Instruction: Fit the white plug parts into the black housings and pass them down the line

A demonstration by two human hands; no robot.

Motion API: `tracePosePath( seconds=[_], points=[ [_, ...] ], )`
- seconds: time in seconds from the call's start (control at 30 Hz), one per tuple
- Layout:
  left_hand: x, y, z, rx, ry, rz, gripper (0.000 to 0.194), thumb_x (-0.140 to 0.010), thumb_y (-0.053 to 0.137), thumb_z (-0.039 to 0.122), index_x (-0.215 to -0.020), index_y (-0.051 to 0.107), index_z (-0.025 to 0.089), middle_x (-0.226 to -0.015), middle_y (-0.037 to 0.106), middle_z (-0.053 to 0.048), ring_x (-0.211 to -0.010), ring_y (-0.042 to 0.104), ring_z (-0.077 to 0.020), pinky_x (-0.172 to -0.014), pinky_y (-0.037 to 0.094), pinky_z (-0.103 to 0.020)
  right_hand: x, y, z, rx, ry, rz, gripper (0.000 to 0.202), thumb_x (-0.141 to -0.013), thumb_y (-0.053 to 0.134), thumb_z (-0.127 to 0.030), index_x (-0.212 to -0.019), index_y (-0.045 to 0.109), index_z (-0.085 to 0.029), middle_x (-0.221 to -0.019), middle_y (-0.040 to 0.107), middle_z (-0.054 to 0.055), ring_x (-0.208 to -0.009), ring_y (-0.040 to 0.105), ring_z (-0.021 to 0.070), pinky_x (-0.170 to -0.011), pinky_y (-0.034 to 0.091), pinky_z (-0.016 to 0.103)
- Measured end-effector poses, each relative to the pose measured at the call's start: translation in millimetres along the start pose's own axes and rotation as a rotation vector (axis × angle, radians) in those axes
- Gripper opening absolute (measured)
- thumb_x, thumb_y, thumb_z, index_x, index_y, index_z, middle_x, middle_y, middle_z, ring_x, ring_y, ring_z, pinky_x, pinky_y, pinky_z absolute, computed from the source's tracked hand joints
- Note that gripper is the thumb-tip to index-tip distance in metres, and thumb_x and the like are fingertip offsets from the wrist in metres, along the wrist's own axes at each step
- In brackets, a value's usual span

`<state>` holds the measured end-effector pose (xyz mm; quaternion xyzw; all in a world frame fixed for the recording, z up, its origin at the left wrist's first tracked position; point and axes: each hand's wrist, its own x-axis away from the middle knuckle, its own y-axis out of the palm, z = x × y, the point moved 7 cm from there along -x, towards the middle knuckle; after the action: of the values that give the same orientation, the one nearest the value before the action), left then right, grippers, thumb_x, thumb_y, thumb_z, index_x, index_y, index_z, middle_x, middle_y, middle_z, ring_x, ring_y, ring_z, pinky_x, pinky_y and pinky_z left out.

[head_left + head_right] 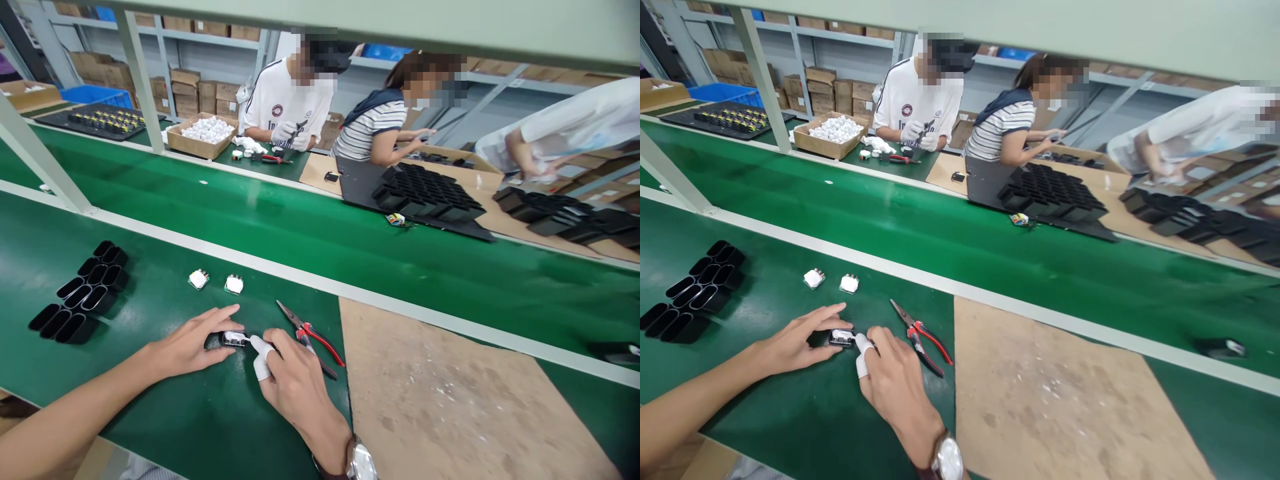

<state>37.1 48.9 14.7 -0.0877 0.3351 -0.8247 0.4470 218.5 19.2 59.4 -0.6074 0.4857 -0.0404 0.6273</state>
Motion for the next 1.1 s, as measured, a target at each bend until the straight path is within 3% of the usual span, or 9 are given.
tracePosePath(
  seconds=[0.27, 0.43, 0.5, 0.6, 0.77, 0.9, 1.1],
  points=[
    [0, 0.1, -3, 0.012, -0.019, 0.009, 0.081, -0.102, 0.066, 0.028, -0.166, 0.017, 0.037, -0.141, 0.071, -0.002, -0.137, 0.062, -0.0232, -0.118, 0.049, -0.044, 3, -4, 9, 0.006, 0.054, 0.055, 0.025, -0.095, 0.048, -0.004, -0.111, 0.064, -0.017, -0.1, 0.065, 0.007, -0.071, 0.057, 0.0163, -0.062, 0.048, 0.03],
    [1, -3.1, -7, 0.009, -0.085, 0.028, 0.049, -0.098, 0.071, 0.034, -0.144, 0.052, 0.029, -0.138, 0.07, -0.007, -0.129, 0.068, -0.0258, -0.112, 0.056, -0.042, 10, 12, 27, 0.167, 0.175, -0.03, 0.029, -0.091, 0.046, -0.004, -0.11, 0.064, -0.016, -0.1, 0.064, 0.01, -0.078, 0.062, 0.022, -0.057, 0.05, 0.033],
    [1, -4.5, -8, 0.02, -0.1, 0.044, 0.042, -0.096, 0.074, 0.037, -0.133, 0.058, 0.026, -0.133, 0.071, -0.008, -0.121, 0.073, -0.0255, -0.106, 0.06, -0.04, 12, 18, 31, 0.201, 0.176, -0.078, 0.032, -0.084, 0.047, -0.001, -0.105, 0.065, -0.017, -0.098, 0.063, 0.011, -0.085, 0.063, 0.0261, -0.065, 0.055, 0.037],
    [1, -4.5, -11, 0.033, -0.107, 0.053, 0.044, -0.094, 0.077, 0.038, -0.131, 0.058, 0.025, -0.131, 0.072, -0.008, -0.116, 0.075, -0.0248, -0.103, 0.062, -0.039, 11, 16, 29, 0.121, 0.153, -0.084, 0.039, -0.081, 0.046, 0.002, -0.11, 0.065, -0.016, -0.102, 0.064, 0.013, -0.096, 0.062, 0.0298, -0.081, 0.059, 0.045],
    [2, -2.1, -11, 0.024, -0.073, 0.053, 0.047, -0.095, 0.077, 0.038, -0.137, 0.057, 0.028, -0.136, 0.072, -0.008, -0.122, 0.073, -0.0253, -0.107, 0.059, -0.04, 0, 7, 6, -0.244, 0.087, -0.069, 0.039, -0.1, 0.056, -0.011, -0.137, 0.06, -0.023, -0.125, 0.062, 0.013, -0.118, 0.06, 0.028, -0.095, 0.059, 0.046],
    [3, 0.6, -11, 0.014, -0.04, 0.049, 0.046, -0.096, 0.075, 0.037, -0.137, 0.057, 0.029, -0.138, 0.071, -0.007, -0.126, 0.071, -0.0259, -0.108, 0.059, -0.039, -4, 12, -4, -0.263, 0.056, -0.128, 0.043, -0.103, 0.06, -0.019, -0.145, 0.058, -0.026, -0.128, 0.061, 0.013, -0.119, 0.06, 0.0286, -0.095, 0.061, 0.048],
    [3, 1.7, -11, 0.045, -0.02, 0.075, 0.053, -0.098, 0.073, 0.036, -0.145, 0.049, 0.028, -0.134, 0.073, -0.008, -0.119, 0.075, -0.0248, -0.102, 0.062, -0.038, -4, 20, 1, -0.289, 0.073, -0.182, 0.041, -0.104, 0.058, -0.019, -0.144, 0.059, -0.026, -0.123, 0.064, 0.012, -0.113, 0.063, 0.0267, -0.093, 0.062, 0.046]
  ],
)
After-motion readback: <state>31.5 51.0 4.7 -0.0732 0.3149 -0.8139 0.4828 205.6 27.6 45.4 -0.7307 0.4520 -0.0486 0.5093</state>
